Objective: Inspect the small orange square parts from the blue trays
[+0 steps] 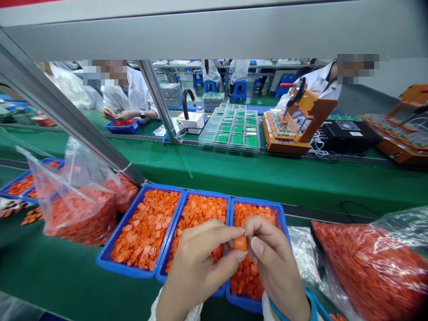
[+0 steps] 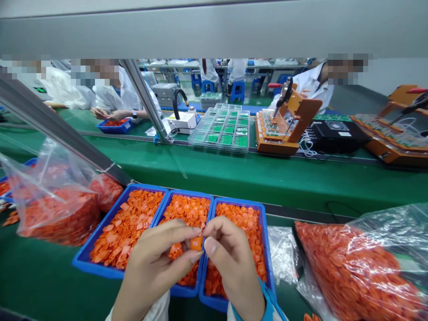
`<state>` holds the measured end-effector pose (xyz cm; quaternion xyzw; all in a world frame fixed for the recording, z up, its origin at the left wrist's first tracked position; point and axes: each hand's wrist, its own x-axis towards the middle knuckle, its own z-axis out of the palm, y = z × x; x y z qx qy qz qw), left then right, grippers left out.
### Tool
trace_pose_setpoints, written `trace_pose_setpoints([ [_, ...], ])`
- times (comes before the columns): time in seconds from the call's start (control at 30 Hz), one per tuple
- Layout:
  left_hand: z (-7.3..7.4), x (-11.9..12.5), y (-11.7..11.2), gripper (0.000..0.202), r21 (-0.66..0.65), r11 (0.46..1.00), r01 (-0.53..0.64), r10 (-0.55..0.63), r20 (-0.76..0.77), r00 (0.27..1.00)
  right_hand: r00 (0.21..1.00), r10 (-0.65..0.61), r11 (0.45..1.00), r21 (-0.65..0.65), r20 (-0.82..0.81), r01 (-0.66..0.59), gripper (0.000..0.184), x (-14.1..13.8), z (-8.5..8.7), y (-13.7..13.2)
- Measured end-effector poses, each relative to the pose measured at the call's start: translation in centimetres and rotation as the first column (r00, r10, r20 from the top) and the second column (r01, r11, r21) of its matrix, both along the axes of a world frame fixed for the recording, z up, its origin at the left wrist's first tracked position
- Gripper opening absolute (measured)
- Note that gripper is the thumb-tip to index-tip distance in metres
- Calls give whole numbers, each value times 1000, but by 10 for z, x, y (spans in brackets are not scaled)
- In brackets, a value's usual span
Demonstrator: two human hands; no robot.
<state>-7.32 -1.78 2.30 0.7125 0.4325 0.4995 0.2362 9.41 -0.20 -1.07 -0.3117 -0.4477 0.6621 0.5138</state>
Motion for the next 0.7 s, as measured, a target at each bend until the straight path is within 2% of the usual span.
trace_pose_setpoints([
  [0.23, -2, -2, 1, 28, -39, 994, 101, -97, 97, 991, 994, 98, 994, -40, -47, -100, 24, -7, 7, 1],
  [0.53, -4, -7, 4, 24, -73, 968, 238, -215, 238, 947, 976, 176, 981, -59, -130, -185, 28, -1, -5, -3],
  [0.7, -7, -6, 6, 25, -92, 945, 313, -269, 325, 907, 961, 219, 971, -57, -170, -231, 30, -2, -5, -3],
])
